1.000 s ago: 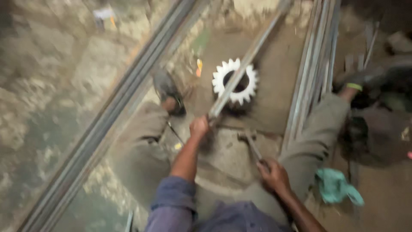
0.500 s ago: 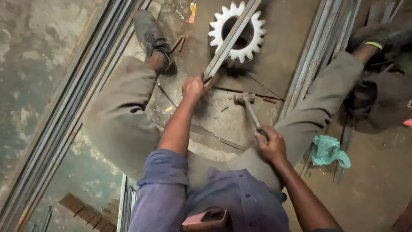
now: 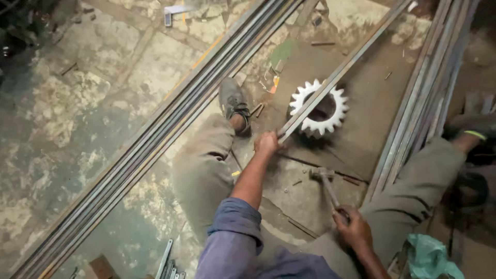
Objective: The person sits on the floor and repeatedly hammers a metal rod that is placed across a large white gear. The person uses a hammer to strike the rod multiple times, occasionally adjusting the rod's position or picking up a new rod from a nearby pile.
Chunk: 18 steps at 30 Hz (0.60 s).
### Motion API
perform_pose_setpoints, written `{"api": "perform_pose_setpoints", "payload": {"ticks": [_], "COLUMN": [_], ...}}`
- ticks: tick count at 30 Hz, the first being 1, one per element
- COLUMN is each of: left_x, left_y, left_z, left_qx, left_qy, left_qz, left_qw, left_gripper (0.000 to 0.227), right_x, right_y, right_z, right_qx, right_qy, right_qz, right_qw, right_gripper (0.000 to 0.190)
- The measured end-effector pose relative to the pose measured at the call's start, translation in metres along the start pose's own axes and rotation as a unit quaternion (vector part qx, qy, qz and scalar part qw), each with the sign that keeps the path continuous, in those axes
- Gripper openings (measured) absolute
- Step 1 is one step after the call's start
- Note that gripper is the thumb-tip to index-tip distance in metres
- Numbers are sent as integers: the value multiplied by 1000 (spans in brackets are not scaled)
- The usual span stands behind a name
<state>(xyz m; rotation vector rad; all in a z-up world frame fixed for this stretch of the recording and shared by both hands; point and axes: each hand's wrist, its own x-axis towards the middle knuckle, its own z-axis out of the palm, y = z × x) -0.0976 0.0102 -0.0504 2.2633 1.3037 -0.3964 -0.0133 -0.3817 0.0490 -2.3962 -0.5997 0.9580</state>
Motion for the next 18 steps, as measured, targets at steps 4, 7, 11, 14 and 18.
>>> {"api": "perform_pose_setpoints", "payload": {"ticks": [4,7,11,14,18], "left_x": [-12,-18,-26,-31,-44], "left_y": [-6,-13,-21,-18,10], "left_z": [-18,-12,-14,-45,-102], "left_qx": [21,25,9,-42,-111], "left_qy": [-6,-13,59,42,113], "left_qz": [8,-14,15,-28,14], "left_qw": [1000,999,998,998,987], "left_gripper": [61,55,54,77,122], "right_x": [9,18,27,27,29], "right_y": [7,3,-21,-42,-56], "right_z": [9,13,14,18,18], "right_qx": [-5,20,-10,-85,-75], "right_qy": [55,55,46,-11,-8], "right_qz": [-39,-91,-125,-70,-109], "right_qw": [998,994,991,994,991], "right_gripper": [40,43,52,53,54]}}
